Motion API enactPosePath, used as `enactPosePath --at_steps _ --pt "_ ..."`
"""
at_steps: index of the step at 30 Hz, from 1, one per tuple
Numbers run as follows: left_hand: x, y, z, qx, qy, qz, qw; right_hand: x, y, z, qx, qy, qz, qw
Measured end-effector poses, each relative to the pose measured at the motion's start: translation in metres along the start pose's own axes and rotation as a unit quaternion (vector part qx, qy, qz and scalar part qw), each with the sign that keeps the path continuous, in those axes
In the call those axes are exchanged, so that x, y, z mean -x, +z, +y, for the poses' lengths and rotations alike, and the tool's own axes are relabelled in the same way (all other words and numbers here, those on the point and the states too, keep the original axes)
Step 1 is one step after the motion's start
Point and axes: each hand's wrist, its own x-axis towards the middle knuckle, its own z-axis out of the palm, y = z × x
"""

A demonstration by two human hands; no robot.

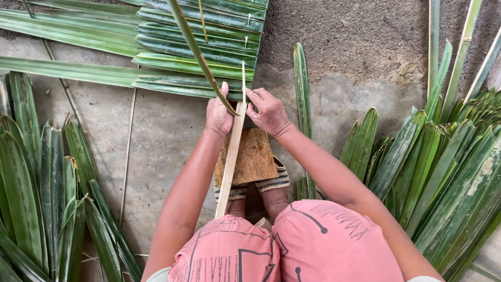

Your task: Weaving palm leaves onto a wooden frame to create a thatched panel

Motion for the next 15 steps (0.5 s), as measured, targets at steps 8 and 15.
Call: enactPosePath --at_steps 8,15 --pt "-0.019 -0.009 -0.011 -0.046 0.051 0.021 0.997 0.010 0.007 0.011 -0.467 0.380 -0.047 0.797" --pt "-0.013 0.005 0.003 -0.135 0.049 0.060 0.988 0.005 0.037 0.021 -0.631 0.626 -0.034 0.458"
